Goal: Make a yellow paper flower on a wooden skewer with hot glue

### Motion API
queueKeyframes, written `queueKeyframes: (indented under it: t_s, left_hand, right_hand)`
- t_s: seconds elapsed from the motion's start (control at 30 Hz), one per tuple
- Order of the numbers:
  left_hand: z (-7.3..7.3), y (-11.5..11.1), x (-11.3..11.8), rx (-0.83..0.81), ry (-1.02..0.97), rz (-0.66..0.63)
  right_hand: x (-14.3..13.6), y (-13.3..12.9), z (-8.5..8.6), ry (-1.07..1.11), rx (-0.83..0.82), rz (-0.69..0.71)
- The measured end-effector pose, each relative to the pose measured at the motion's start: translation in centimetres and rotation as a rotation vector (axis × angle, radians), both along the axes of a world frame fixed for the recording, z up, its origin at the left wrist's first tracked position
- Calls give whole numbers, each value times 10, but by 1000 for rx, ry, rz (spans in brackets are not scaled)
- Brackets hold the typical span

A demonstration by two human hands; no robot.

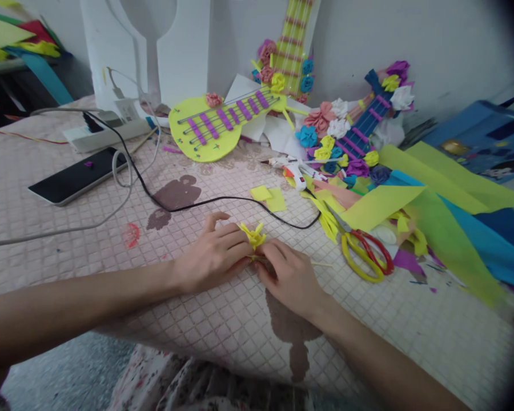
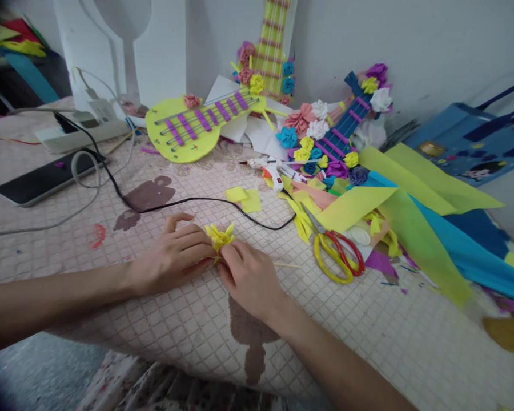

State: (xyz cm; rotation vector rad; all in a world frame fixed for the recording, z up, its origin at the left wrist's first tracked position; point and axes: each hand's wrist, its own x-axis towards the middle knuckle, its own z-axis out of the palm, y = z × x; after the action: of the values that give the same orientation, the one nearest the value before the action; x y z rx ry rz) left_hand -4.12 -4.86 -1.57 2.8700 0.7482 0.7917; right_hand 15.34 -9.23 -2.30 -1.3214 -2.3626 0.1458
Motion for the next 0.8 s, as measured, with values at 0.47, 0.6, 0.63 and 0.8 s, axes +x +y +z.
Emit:
queueKeyframes:
  t_s: [0.47,0.6,0.63,0.8]
  left_hand:
    - [-1,1,-1,-31,26,-9]
    - [0,1,0,-56,42,-3]
    - [0,1,0,-61,43,-2]
    - [-3,3,-1,-40,16,6]
  right_hand:
    - [2,-1,1,2,-84,21]
    - [1,-1,1,10,-118,23]
    - [0,-1,1,11,-125,23]
    - [1,0,-1,39,-126,29]
